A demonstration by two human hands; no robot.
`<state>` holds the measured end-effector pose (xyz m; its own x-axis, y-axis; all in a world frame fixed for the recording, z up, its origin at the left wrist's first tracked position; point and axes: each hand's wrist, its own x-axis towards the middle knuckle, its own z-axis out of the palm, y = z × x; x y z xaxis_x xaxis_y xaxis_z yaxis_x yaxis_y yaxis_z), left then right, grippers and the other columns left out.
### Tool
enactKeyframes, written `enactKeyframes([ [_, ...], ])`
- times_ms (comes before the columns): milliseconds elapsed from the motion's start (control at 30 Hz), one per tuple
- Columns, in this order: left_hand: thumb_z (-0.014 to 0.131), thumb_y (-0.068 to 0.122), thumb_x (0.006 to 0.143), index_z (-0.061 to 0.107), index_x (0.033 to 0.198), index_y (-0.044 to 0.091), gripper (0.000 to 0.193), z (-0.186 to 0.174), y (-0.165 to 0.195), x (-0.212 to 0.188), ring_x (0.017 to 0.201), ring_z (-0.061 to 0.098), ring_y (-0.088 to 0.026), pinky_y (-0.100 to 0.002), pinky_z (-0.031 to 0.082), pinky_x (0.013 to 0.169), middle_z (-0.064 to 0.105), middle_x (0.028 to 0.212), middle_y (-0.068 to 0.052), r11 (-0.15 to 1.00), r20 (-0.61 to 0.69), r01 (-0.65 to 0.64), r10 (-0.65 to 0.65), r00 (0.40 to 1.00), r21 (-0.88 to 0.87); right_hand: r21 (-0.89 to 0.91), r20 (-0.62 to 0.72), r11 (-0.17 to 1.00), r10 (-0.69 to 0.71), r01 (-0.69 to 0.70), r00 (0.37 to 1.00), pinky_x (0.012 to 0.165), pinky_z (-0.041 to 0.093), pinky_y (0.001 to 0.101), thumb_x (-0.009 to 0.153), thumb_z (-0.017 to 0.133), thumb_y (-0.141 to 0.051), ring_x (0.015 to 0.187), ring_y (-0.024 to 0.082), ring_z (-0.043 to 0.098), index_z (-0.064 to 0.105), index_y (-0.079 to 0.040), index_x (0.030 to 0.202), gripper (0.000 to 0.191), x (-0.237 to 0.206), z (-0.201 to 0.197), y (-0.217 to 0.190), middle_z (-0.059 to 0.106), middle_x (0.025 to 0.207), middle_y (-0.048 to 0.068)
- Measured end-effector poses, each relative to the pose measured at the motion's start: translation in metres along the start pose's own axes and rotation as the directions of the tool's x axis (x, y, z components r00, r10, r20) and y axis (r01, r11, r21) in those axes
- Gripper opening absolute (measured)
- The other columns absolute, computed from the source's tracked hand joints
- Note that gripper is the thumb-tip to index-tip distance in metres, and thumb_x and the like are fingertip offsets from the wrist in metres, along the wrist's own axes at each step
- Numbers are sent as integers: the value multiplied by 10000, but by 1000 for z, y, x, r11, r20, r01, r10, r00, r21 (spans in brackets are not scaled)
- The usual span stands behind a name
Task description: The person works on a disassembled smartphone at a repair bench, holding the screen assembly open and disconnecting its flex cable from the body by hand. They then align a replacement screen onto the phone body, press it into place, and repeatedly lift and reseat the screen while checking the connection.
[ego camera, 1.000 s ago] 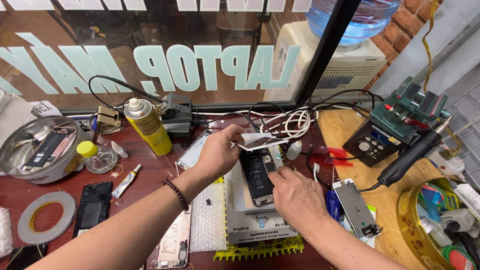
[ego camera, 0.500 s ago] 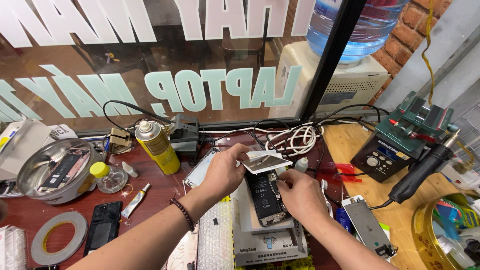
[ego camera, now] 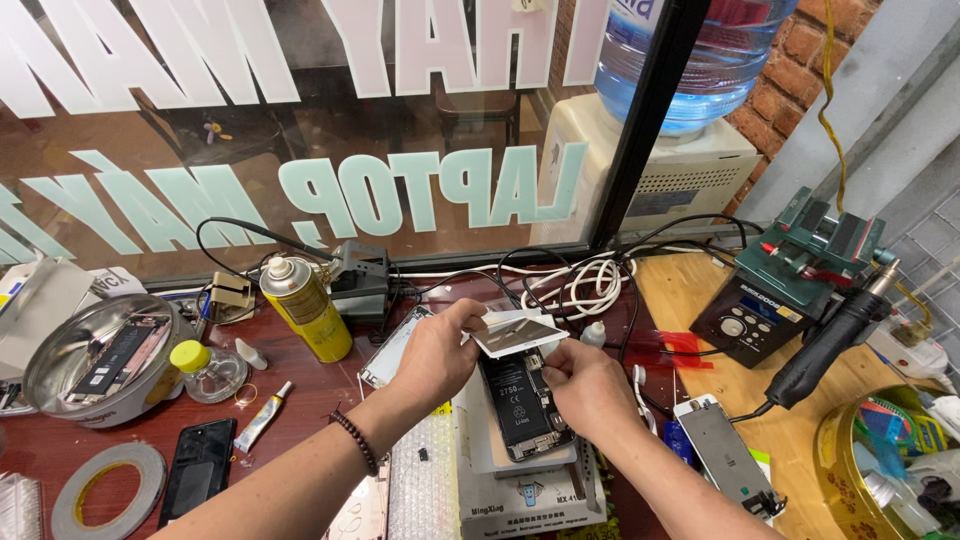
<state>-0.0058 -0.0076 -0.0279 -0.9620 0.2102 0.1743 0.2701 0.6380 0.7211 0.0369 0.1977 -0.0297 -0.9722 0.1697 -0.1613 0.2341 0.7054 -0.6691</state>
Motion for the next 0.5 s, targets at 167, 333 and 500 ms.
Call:
enactKeyframes([
  [167, 595, -12, 817, 626, 1176, 43, 365, 1, 1, -1, 1013, 714, -350, -404, 553, 889, 774, 1064, -120, 1000, -11, -28, 28, 1000, -3, 3, -5, 1000, -13, 13, 1000, 794, 564, 392, 872, 717, -210, 857, 260, 752, 717, -88, 992, 171, -2, 0, 2, 779, 904, 77],
  [333, 600, -5, 816, 623, 1175, 43, 363, 2, 0, -1, 1001, 721, -345, -399, 558, 879, 777, 1051, -118, 1000, -8, -27, 27, 1000, -14, -28, 4, 1000, 0, 0, 1000, 803, 555, 412, 886, 701, -235, 882, 271, 742, 701, -112, 1019, 181, -2, 1, 4, 777, 932, 61],
  [500, 599, -12, 811, 629, 1157, 38, 351, 3, -2, 0, 1006, 724, -343, -400, 559, 880, 775, 1039, -122, 999, -23, -40, 40, 999, -14, -27, 21, 1000, 15, -15, 1000, 804, 556, 409, 894, 691, -233, 879, 268, 747, 695, -117, 1024, 175, -1, 1, 3, 781, 922, 62],
])
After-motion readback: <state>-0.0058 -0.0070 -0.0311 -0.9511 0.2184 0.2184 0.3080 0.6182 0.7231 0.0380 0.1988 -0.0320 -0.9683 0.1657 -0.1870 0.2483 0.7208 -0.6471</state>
